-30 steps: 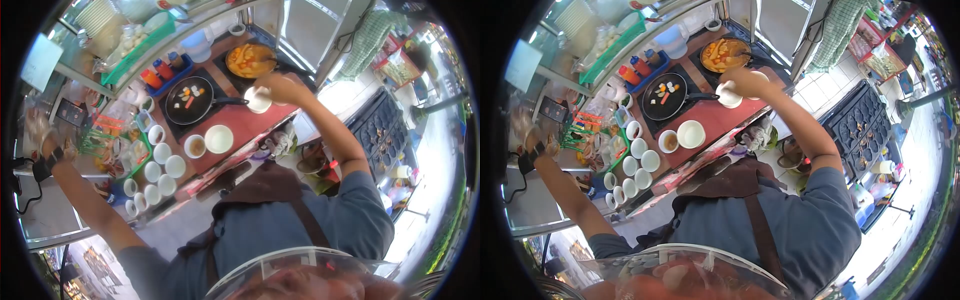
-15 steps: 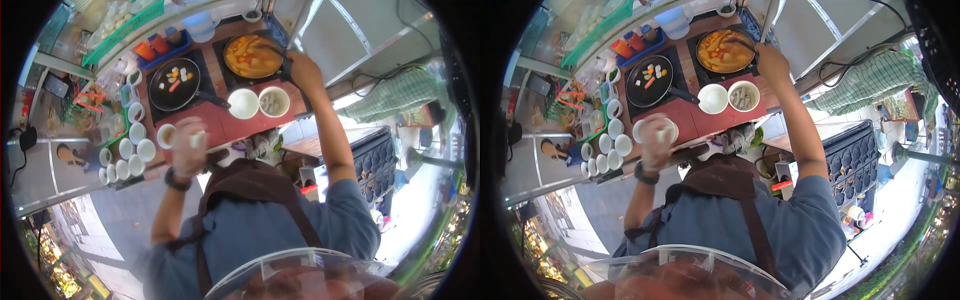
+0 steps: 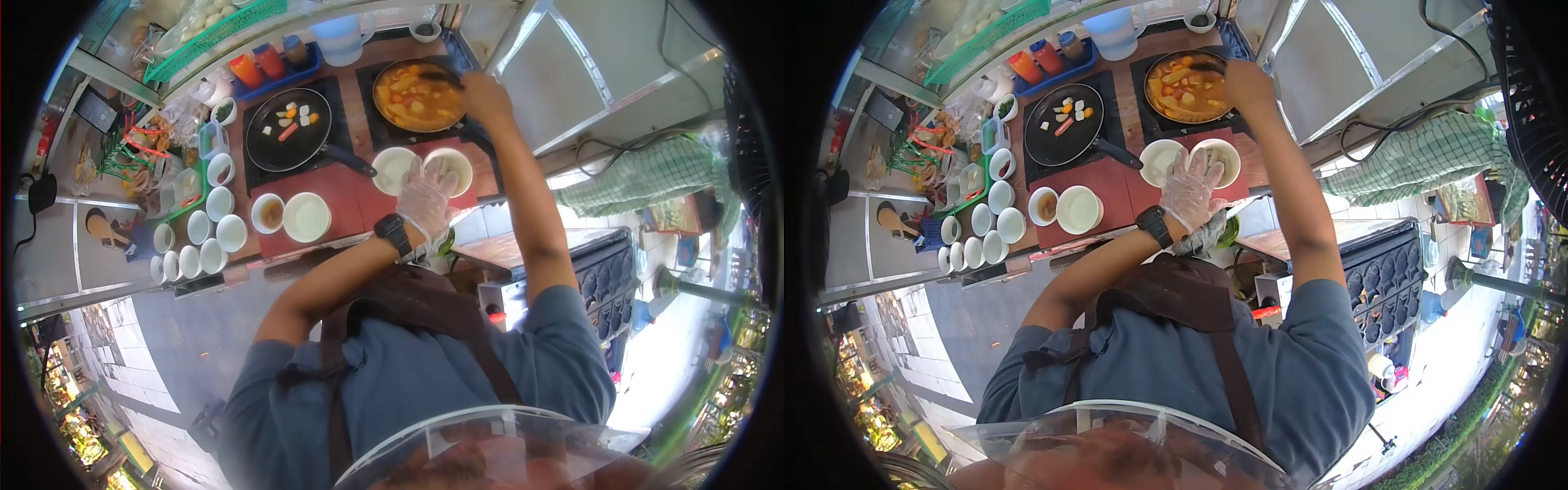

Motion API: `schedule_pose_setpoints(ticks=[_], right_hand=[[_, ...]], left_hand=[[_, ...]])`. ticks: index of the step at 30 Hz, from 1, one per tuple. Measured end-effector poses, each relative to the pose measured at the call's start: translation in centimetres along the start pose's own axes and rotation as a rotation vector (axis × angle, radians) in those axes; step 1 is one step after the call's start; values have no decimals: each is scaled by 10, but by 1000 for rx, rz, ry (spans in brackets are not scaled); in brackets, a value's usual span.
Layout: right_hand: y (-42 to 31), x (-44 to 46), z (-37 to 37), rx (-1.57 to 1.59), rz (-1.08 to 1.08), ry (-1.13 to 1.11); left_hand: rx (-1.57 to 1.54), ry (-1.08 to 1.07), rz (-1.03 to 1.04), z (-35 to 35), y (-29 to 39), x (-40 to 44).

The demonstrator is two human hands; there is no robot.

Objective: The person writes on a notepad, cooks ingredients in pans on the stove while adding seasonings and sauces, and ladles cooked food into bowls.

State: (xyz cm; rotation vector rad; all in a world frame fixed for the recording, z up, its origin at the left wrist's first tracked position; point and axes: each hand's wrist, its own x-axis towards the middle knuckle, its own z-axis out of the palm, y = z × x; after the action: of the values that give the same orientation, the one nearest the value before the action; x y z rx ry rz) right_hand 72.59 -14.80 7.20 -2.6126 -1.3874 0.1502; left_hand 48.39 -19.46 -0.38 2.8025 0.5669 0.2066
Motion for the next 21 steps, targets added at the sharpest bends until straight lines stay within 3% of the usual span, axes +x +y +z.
schedule_pose_setpoints(ticks=[1,3,6,9,10,13,14,15,17,18,21], right_hand=[[-10,3,8,-3,4,-5],[-18,7,34,122,-251,180],[-10,9,57,27,-301,172],[-10,1,25,-51,-273,114],[-13,-8,26,-12,-354,197],[-19,-34,31,-74,-447,112],[-9,-39,36,-50,-471,202],[5,-36,34,-52,-477,208],[13,-50,10,69,-235,201],[18,-55,6,86,-156,188],[59,-59,58,125,-171,217]], left_hand=[[35,5,-38,5,3,0],[35,-33,-61,-2,11,0],[22,-53,-62,-9,9,1],[-29,37,-42,1,0,-9],[-44,80,-20,5,-2,-12],[-182,99,47,-6,-1,-26],[-201,148,73,-15,0,-35],[-197,156,72,-18,-7,-41],[-438,162,195,-19,-23,-59],[-329,166,191,-19,-32,-71],[-341,145,91,-10,-57,-102]])
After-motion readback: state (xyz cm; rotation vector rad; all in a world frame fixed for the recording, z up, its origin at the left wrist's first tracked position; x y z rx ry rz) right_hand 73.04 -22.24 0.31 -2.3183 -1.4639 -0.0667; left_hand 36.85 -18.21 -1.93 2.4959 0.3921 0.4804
